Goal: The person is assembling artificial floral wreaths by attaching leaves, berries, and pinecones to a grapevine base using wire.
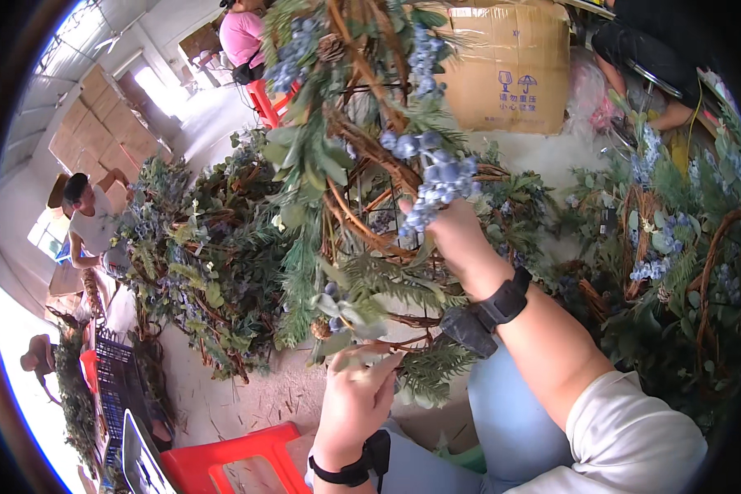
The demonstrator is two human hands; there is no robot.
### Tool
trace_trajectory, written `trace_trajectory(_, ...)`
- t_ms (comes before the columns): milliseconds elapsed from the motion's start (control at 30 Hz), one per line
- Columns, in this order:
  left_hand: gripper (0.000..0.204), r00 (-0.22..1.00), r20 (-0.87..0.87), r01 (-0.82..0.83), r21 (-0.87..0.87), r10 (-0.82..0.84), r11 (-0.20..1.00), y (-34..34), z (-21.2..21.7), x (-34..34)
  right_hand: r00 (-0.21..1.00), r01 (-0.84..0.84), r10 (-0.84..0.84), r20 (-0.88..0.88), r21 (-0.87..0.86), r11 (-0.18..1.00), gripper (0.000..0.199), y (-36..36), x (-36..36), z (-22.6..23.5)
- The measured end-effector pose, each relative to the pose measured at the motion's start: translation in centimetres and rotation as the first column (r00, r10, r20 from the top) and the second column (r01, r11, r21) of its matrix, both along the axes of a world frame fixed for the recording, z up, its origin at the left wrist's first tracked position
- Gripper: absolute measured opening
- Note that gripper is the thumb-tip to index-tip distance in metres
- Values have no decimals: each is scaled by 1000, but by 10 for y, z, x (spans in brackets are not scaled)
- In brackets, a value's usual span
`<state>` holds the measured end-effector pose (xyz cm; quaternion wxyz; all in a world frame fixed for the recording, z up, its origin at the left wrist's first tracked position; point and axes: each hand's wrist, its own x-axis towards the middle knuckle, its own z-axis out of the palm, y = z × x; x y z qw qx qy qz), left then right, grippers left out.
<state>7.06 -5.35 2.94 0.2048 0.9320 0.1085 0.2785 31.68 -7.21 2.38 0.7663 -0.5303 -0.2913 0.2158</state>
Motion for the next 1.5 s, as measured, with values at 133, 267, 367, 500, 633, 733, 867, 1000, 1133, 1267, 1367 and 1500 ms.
trace_trajectory(133,26,991,-132,-33,7,34,999,-1,-11,4,996,86,-86,15,-36,996,24,16,-1,-19)
trace_trajectory(267,19,971,-217,-71,154,104,986,-4,-14,4,998,21,-18,-66,49,999,29,17,-4,-21)
trace_trajectory(367,19,974,-214,-34,185,74,982,-3,-16,3,1000,-19,20,6,-47,999,31,14,-2,-21)
trace_trajectory(500,17,956,210,-79,-488,204,869,1,-36,-10,994,-76,73,-77,-41,996,31,15,-6,-22)
trace_trajectory(633,12,788,181,-130,-885,588,446,-2,-26,-6,962,-118,102,-251,-49,992,35,13,-8,-23)
trace_trajectory(733,13,887,28,-274,-772,461,574,1,-22,-11,968,-97,77,-240,-72,993,37,9,-2,-27)
trace_trajectory(867,10,820,140,-375,-601,555,706,6,-34,-8,987,-80,51,-152,-186,979,31,8,-17,-9)
trace_trajectory(1000,13,673,-10,-275,-932,740,238,20,-32,-2,996,-54,44,-78,-129,990,31,14,-25,-12)
trace_trajectory(1133,19,631,-143,-211,-977,762,-8,30,-46,3,978,157,-132,159,-157,975,35,19,-30,-19)
trace_trajectory(1267,18,709,-245,-121,-966,661,-229,35,-56,-6,983,145,-133,125,-96,985,31,16,-35,-11)
trace_trajectory(1367,19,811,-76,-112,-993,580,26,30,-51,-8,958,195,-157,238,-146,970,28,12,-35,-6)
trace_trajectory(1500,23,948,-46,-186,-883,315,431,20,-34,-11,947,261,-245,210,-55,964,25,11,-26,-6)
